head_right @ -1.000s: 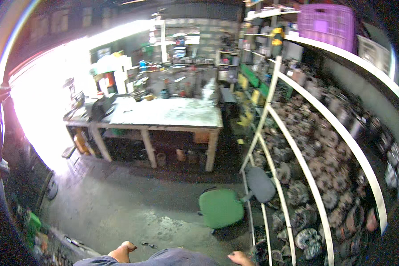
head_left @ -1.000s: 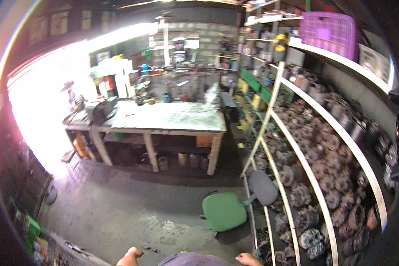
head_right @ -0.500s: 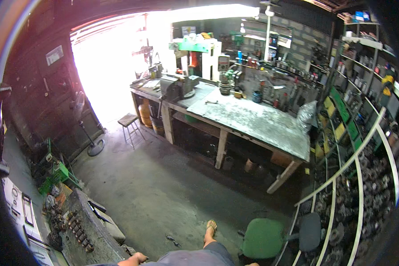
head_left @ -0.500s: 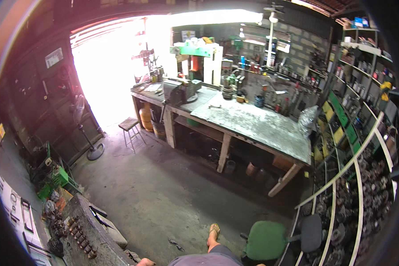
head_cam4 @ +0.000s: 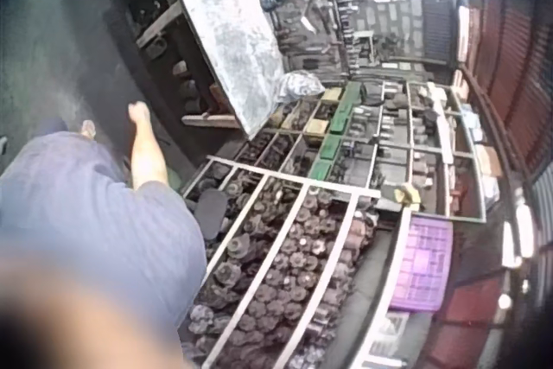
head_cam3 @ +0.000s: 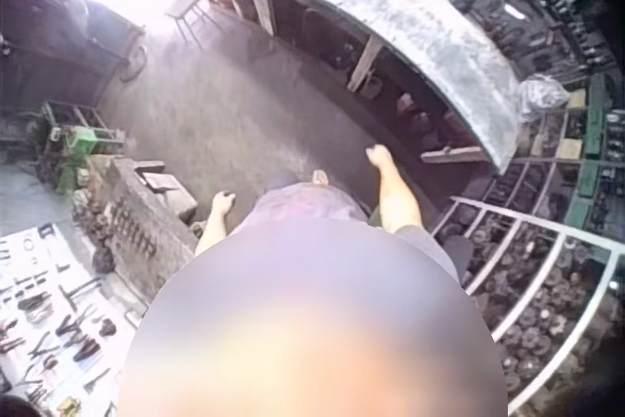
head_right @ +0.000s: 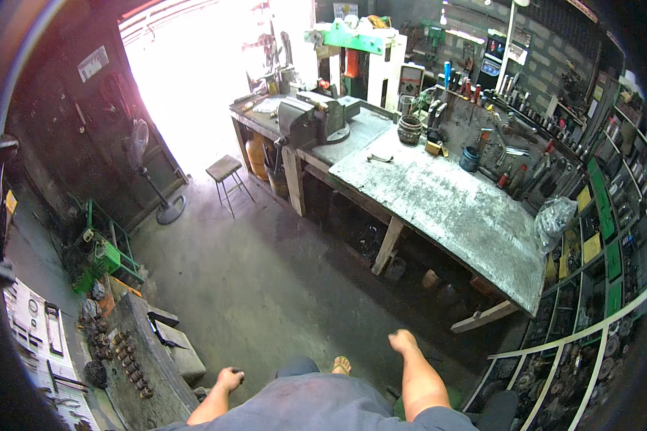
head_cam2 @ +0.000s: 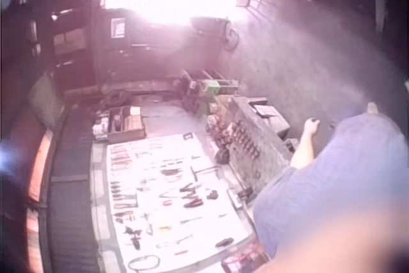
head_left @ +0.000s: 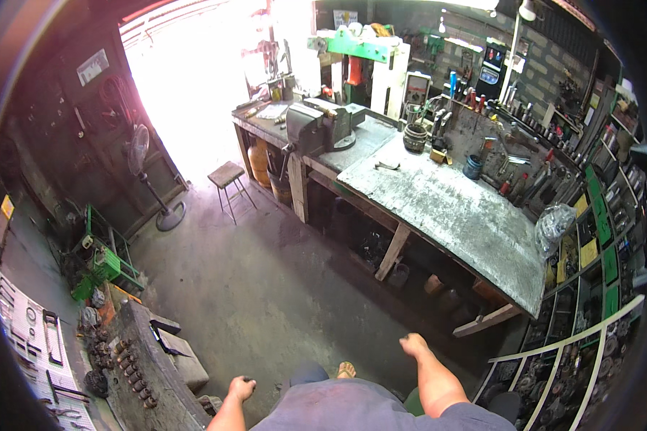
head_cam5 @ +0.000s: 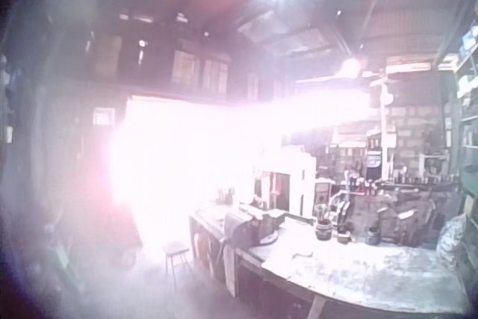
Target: The person uses a bench vise and a rotary tool to grind and deburr a cylindrical metal part. They then use a screwdriver to adjust a small component on the workbench. The person moves between the vise and a shelf to retrieve and place parts.
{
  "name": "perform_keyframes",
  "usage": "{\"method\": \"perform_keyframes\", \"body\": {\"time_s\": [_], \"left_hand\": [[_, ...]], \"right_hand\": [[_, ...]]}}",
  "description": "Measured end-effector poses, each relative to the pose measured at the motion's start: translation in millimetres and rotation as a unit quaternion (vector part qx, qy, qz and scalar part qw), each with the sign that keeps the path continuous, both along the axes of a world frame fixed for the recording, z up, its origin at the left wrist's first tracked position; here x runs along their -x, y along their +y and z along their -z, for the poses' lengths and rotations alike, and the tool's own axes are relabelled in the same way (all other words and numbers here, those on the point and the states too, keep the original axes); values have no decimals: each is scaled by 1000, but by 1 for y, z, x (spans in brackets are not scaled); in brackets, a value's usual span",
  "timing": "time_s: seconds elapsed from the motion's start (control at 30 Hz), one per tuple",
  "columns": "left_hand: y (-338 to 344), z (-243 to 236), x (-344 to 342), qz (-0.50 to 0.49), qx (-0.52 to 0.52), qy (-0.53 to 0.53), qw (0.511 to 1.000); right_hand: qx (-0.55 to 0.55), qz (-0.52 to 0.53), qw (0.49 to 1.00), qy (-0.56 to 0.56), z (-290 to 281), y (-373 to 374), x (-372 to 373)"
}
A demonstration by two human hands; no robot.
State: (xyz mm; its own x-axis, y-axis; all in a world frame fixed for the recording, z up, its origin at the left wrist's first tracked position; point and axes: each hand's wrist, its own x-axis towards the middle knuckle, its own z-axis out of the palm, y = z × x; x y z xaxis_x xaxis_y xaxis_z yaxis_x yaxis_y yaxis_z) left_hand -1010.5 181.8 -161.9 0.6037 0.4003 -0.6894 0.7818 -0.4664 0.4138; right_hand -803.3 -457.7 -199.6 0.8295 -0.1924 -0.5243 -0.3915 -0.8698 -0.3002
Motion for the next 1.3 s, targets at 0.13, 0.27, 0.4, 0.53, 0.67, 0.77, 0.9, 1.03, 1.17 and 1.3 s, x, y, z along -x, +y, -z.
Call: {"method": "perform_keyframes", "body": {"time_s": [0.13,0.27,0.4,0.53,0.67,0.77,0.9,1.03,1.17,1.3], "left_hand": [[-11,-15,-51,22,-101,-39,994],[-10,-8,-96,24,-124,-15,992],[16,0,-176,35,-100,-49,993],[54,-14,-309,121,-128,-108,978],[75,-62,-475,193,-130,-211,950],[63,-107,-592,165,-106,-303,933],[20,-144,-699,136,-44,-368,919],[-52,-158,-750,126,32,-347,929],[-114,-173,-784,239,52,-310,919],[-157,-191,-828,299,86,-301,901]], "right_hand": [[-106,8,994,-10,-54,71,-90],[-167,-22,986,-17,-91,127,-147],[-186,-19,980,-66,-123,155,-213],[-202,42,958,-199,-162,161,-309],[-208,137,912,-326,-188,154,-413],[-249,235,881,-327,-192,141,-489],[-195,300,876,-322,-183,103,-582],[-109,313,887,-320,-167,64,-667],[-49,276,921,-269,-160,44,-732],[-191,187,926,-267,-184,74,-751]]}}
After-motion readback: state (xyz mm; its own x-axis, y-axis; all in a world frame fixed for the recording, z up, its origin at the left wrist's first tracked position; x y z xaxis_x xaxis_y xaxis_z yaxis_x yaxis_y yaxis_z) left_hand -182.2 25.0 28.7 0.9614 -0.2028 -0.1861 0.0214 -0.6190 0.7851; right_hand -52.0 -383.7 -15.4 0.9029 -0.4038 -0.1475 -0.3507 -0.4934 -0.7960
